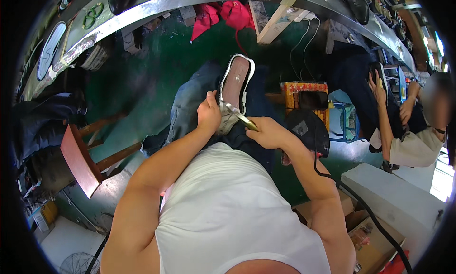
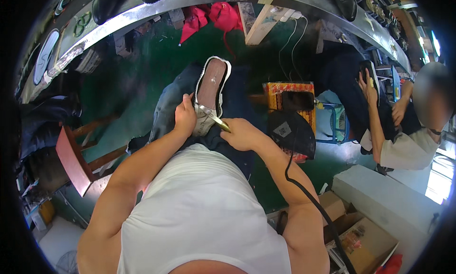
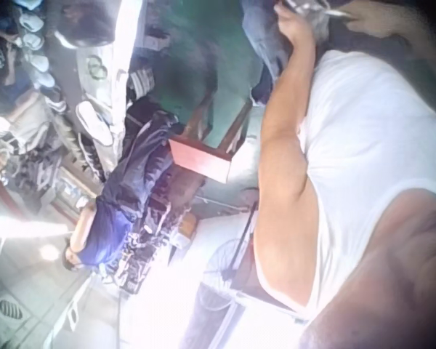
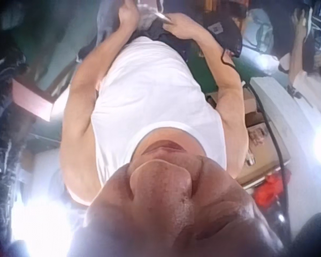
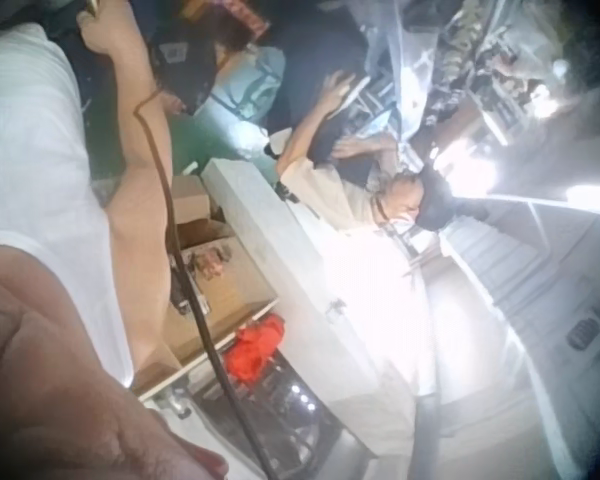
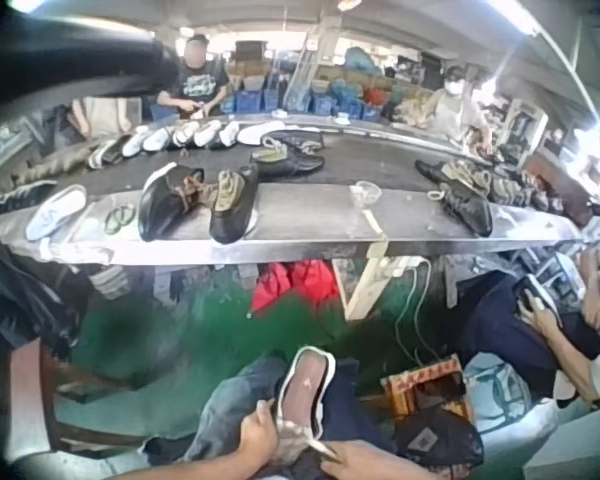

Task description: Manually lasting shoes by pulling the upper over the last and securing it with pliers and other tools on an assembly line.

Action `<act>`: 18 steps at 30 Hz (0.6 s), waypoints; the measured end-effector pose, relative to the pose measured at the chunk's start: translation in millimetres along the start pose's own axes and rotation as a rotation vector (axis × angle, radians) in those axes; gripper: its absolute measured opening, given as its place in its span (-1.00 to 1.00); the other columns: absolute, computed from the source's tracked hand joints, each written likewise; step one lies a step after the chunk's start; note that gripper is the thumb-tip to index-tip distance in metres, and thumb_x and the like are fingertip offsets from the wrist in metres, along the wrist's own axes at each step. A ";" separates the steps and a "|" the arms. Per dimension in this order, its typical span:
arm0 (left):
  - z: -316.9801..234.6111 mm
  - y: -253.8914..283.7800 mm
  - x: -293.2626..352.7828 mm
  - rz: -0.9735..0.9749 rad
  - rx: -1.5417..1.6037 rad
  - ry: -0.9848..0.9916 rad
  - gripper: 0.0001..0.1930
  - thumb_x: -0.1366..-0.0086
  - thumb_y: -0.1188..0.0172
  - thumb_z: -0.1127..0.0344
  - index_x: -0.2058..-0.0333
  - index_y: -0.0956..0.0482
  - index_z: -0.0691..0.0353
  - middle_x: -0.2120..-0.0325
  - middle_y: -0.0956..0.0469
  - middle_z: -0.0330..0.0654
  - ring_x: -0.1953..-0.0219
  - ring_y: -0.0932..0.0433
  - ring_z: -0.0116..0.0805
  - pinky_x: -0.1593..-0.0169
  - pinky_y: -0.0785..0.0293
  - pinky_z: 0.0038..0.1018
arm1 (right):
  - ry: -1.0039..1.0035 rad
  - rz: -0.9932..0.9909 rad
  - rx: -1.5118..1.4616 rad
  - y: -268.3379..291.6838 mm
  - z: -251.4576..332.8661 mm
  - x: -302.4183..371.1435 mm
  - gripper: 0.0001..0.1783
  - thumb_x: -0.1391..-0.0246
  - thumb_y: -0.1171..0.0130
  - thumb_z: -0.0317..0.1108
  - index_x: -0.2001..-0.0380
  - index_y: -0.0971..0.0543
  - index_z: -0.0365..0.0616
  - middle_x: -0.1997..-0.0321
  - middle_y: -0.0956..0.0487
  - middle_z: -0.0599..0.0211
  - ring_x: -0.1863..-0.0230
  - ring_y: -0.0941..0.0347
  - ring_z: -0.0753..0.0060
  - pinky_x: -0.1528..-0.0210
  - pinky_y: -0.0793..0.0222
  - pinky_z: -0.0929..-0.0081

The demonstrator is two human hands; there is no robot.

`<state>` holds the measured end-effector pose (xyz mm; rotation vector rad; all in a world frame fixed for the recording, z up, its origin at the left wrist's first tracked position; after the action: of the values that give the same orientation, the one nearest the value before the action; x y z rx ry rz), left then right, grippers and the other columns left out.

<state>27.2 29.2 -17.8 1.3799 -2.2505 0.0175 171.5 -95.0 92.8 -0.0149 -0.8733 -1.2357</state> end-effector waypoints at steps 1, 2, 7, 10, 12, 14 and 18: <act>-8.2 1.1 3.8 -0.016 -0.127 -0.079 -0.40 -0.51 0.36 -0.01 -0.19 -0.40 0.37 0.00 -0.54 0.22 -0.12 -0.48 0.10 -0.19 -0.35 -0.28 | 0.003 -0.008 0.002 4.0 -1.3 2.8 -0.70 -0.11 -0.12 -0.31 0.17 -0.48 -0.31 0.26 -0.57 -0.17 0.13 -0.51 -0.20 0.06 -0.41 0.05; -12.2 2.1 6.1 -0.015 -0.127 -0.086 -0.40 -0.51 0.36 -0.01 -0.19 -0.40 0.37 0.00 -0.54 0.22 -0.12 -0.48 0.10 -0.19 -0.35 -0.28 | 0.009 -0.127 0.112 9.6 -2.0 5.4 -0.61 -0.10 -0.14 -0.35 0.05 -0.44 -0.37 0.18 -0.54 -0.21 0.07 -0.49 -0.20 0.01 -0.40 0.09; -26.6 2.5 11.3 0.007 -0.233 -0.397 -0.52 -0.49 0.19 0.16 -0.20 -0.36 0.37 -0.10 -0.45 0.22 -0.17 -0.42 0.15 -0.23 -0.34 -0.24 | 0.072 -0.382 0.528 29.3 -1.9 -23.5 -0.35 -0.06 -0.15 -0.46 -0.21 -0.27 -0.51 -0.04 -0.43 -0.29 -0.11 -0.40 -0.15 -0.17 -0.33 0.18; -31.4 4.0 13.9 0.036 -0.307 -0.387 -0.53 -0.50 0.20 0.23 -0.21 -0.31 0.47 -0.11 -0.44 0.22 -0.19 -0.42 0.10 -0.24 -0.32 -0.30 | 0.092 -0.358 0.635 46.3 19.8 -27.3 -0.67 0.01 -0.15 -0.45 0.15 -0.47 -0.40 0.19 -0.56 -0.16 0.12 -0.54 -0.11 0.07 -0.47 0.11; -33.1 5.7 13.2 0.050 -0.295 -0.398 -0.53 -0.50 0.20 0.23 -0.22 -0.30 0.46 -0.13 -0.43 0.22 -0.20 -0.41 0.10 -0.24 -0.33 -0.29 | 0.103 -0.361 0.618 45.6 11.8 -32.0 -0.84 0.01 -0.14 -0.41 0.35 -0.50 -0.26 0.44 -0.60 0.03 0.35 -0.58 -0.08 0.21 -0.50 0.08; -33.9 4.9 7.7 0.065 -0.279 -0.412 -0.52 -0.50 0.20 0.23 -0.23 -0.28 0.46 -0.15 -0.41 0.22 -0.20 -0.41 0.10 -0.24 -0.33 -0.29 | 0.114 -0.414 0.531 36.6 -5.2 -39.5 -0.82 -0.03 -0.15 -0.36 0.33 -0.50 -0.25 0.42 -0.60 0.01 0.33 -0.58 -0.10 0.21 -0.49 0.07; -33.8 8.5 8.0 0.101 -0.436 -0.614 -0.50 -0.46 0.12 0.23 -0.33 -0.18 0.20 -0.26 -0.25 0.20 -0.10 -0.46 0.18 -0.14 -0.43 -0.21 | 0.161 -0.673 0.214 8.4 -25.4 -37.8 -0.76 -0.12 -0.17 -0.24 0.30 -0.49 -0.21 0.36 -0.60 -0.02 0.28 -0.54 -0.18 0.20 -0.45 0.02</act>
<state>30.8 35.5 17.2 1.1261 -2.5790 -0.9189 190.6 -72.8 56.9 0.5839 -0.8940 -1.7266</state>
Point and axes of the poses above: each hand's wrist, its own x-axis away from the middle knuckle, its own y-axis out of the back of the hand, z = x × y, the point moved 3 cm from there along -x, towards the middle knuckle
